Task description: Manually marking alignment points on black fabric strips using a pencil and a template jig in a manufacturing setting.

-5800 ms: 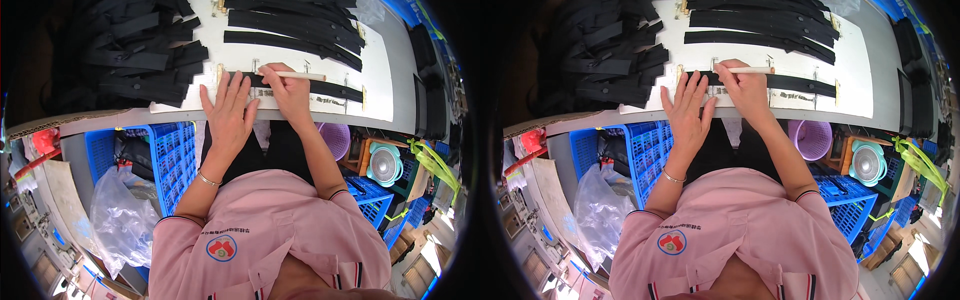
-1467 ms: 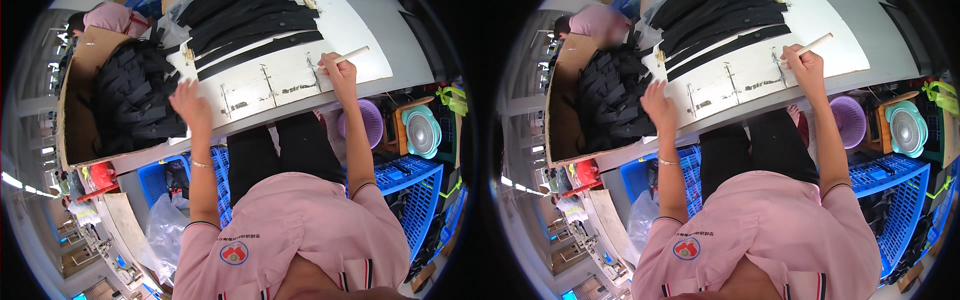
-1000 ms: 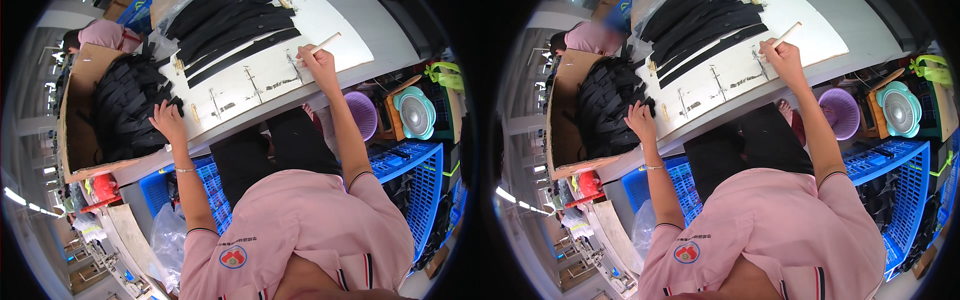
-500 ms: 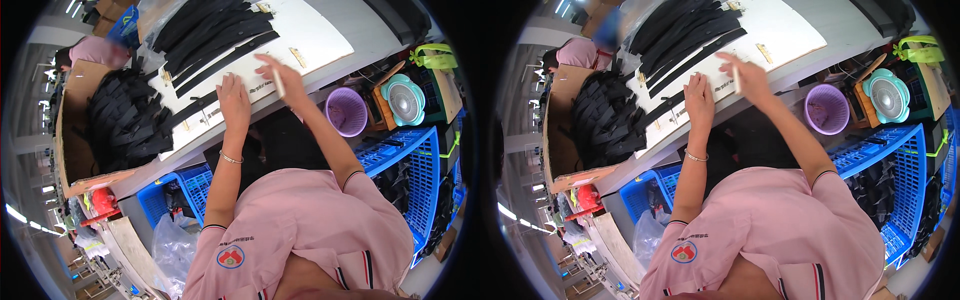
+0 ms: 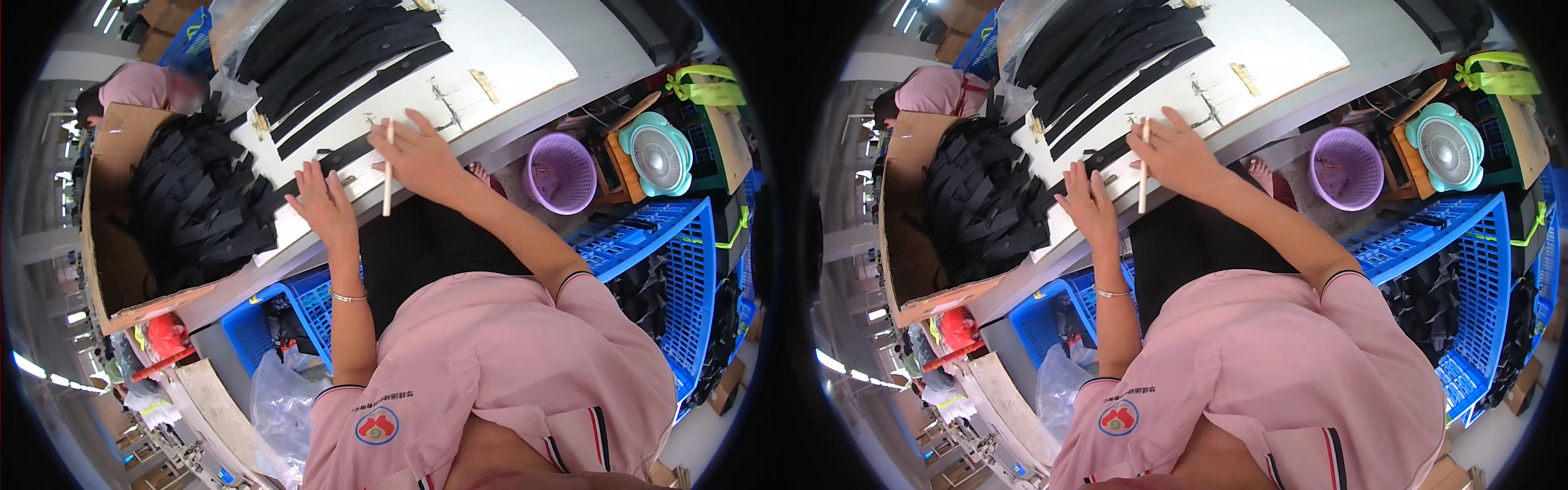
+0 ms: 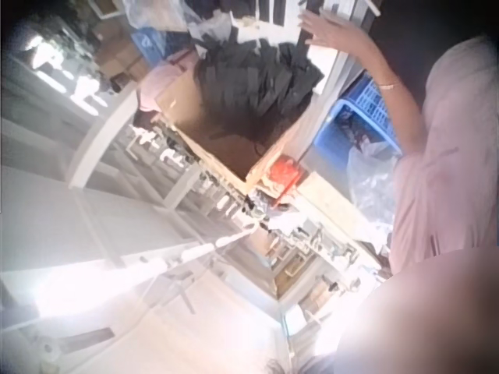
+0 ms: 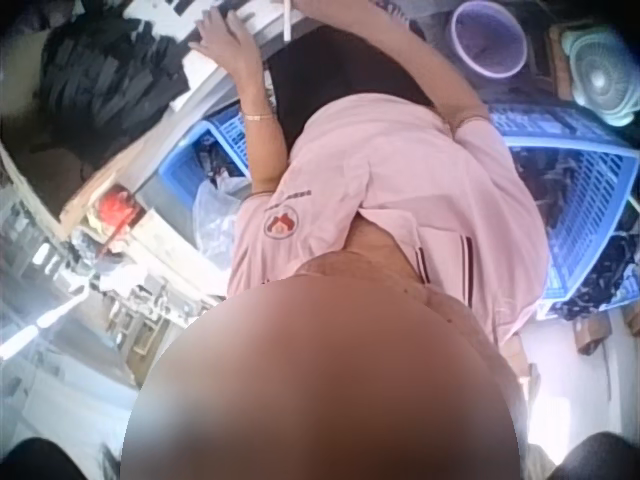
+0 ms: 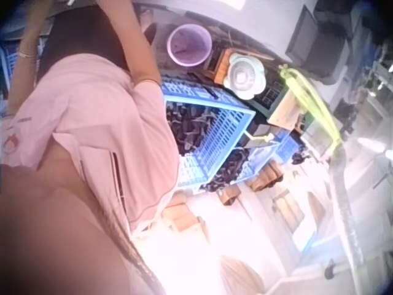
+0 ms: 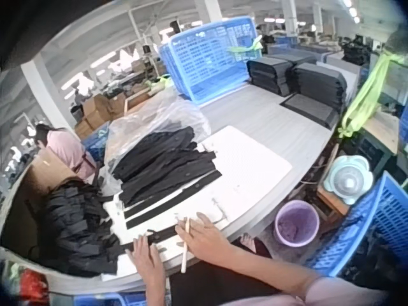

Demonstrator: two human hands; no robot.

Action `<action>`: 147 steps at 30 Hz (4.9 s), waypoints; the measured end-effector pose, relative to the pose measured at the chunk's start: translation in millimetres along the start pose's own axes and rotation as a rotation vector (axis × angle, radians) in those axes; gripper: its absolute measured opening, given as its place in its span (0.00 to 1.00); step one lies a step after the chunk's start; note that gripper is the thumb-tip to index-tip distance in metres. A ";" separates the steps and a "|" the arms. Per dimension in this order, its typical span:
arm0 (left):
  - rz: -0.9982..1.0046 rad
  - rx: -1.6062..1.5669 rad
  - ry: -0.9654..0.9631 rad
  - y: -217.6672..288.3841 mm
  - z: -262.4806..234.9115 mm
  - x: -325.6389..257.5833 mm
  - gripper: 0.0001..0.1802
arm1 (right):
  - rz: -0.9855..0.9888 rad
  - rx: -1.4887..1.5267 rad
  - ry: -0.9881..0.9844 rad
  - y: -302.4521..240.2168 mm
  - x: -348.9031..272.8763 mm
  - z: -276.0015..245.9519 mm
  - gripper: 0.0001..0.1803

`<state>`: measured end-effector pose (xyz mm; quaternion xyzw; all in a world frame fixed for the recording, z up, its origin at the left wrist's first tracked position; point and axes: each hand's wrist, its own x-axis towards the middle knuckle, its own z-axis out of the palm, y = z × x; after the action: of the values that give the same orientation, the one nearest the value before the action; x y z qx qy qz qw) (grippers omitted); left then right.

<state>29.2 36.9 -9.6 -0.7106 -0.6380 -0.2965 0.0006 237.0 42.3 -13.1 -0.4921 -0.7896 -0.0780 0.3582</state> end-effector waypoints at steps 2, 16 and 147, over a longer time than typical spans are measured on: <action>0.015 -0.018 -0.066 5.5 2.5 -5.2 0.25 | 0.039 -0.039 -0.023 20.3 -8.5 -16.0 0.29; 0.068 0.007 -0.125 20.5 -14.7 -25.5 0.30 | 0.067 -0.154 -0.070 112.5 -41.2 -87.6 0.35; 0.252 -0.430 -0.136 112.4 26.9 25.9 0.16 | 0.731 0.822 0.068 104.8 14.1 -50.8 0.14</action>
<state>142.8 49.7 21.6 -0.7867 -0.4653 -0.3744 -0.1567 345.4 81.1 9.1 -0.5511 -0.5206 0.3504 0.5500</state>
